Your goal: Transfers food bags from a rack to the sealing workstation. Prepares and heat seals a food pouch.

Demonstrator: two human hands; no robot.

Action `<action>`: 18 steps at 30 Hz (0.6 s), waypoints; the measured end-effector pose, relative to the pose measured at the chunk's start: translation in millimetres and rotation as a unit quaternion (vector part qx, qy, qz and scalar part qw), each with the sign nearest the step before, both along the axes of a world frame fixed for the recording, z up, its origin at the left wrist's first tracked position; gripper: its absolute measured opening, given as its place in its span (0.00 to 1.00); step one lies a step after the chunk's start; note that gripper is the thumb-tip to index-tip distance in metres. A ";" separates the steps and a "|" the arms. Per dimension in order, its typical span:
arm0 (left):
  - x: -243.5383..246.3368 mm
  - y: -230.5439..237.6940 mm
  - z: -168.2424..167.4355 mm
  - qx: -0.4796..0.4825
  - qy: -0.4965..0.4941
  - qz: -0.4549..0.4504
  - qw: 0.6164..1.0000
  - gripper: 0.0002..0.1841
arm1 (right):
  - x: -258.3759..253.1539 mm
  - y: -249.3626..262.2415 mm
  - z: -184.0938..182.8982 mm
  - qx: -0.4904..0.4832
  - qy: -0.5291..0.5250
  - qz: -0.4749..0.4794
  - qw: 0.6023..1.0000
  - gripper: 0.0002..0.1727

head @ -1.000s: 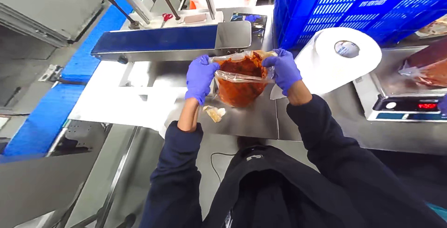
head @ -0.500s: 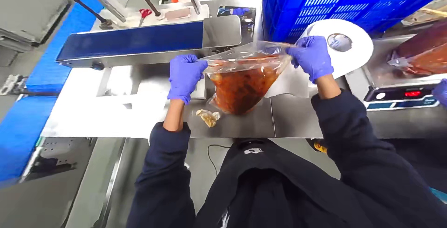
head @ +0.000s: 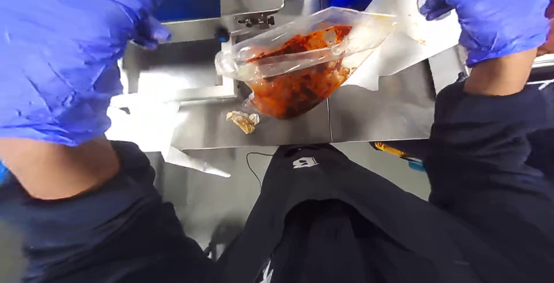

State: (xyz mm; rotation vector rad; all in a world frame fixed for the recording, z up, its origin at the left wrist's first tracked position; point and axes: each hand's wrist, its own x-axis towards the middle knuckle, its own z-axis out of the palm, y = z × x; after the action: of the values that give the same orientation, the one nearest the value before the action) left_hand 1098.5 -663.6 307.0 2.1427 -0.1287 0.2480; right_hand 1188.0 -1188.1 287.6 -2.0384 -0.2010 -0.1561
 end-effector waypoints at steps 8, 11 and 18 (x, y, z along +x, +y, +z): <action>-36.9 -99.9 -52.7 -0.198 -0.028 -0.206 0.958 0.37 | -30.8 33.4 -109.1 0.276 -0.038 0.161 0.947 0.33; -35.9 -137.7 -98.4 -0.332 -0.144 -0.147 0.921 0.26 | -41.4 52.2 -115.9 0.290 -0.098 0.087 0.948 0.16; -19.0 -172.3 -104.6 -0.359 -0.261 -0.065 0.894 0.12 | -38.7 72.4 -127.6 0.335 -0.168 -0.057 0.925 0.16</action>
State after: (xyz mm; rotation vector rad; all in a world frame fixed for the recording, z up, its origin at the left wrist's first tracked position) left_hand 1079.4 -835.8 202.4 1.2840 -0.4201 0.6765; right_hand 1149.3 -1115.7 159.9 -1.3263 -0.2071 -0.5700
